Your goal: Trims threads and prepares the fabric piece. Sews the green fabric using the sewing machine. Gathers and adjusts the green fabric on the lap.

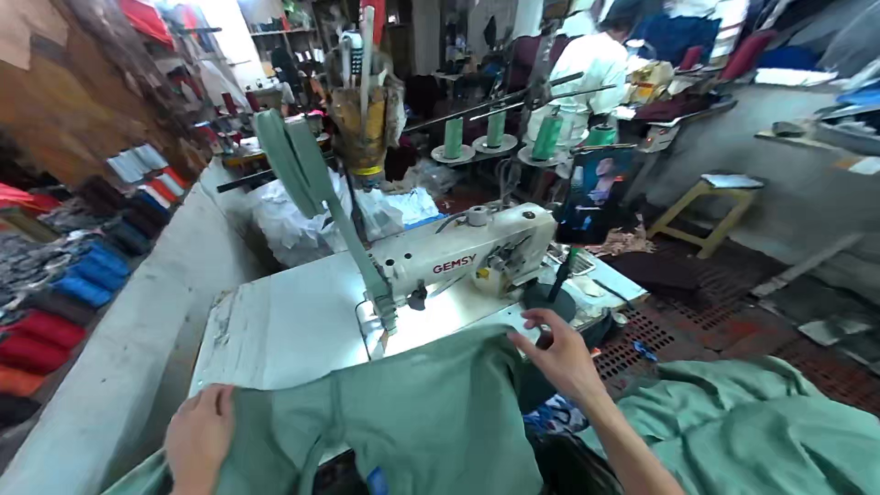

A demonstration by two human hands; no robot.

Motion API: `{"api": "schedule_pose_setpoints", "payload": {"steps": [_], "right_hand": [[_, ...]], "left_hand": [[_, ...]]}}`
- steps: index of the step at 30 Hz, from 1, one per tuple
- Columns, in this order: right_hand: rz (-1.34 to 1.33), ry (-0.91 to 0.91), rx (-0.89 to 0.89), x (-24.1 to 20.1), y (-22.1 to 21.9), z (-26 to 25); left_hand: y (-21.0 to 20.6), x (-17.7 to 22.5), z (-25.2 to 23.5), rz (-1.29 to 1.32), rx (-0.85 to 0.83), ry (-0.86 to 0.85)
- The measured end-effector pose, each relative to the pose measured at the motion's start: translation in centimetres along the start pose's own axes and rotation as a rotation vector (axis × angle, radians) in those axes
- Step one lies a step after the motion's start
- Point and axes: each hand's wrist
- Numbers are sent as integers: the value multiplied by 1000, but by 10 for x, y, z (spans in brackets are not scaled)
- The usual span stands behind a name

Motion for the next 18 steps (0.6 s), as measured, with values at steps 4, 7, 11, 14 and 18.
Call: {"api": "schedule_pose_setpoints", "payload": {"steps": [4,7,11,14,18], "right_hand": [[-241,11,155,-5,24,16],[-275,4,59,5,12,35],[-310,-9,-47,11,-23,43],[-323,6,-163,-1,-48,46],[-385,78,-269,-20,-66,50]], "left_hand": [[-75,37,-25,148,82,148],[-80,40,-25,126,69,165],[-75,34,-17,97,66,175],[-77,31,-15,67,65,188],[-79,30,-13,39,88,173]]}}
Point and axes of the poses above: each hand's wrist, its own z-axis away from the middle knuckle, its own y-axis out of the back of the hand, x = y × z, and after that the axes turned 11 degrees about -y, right-handed
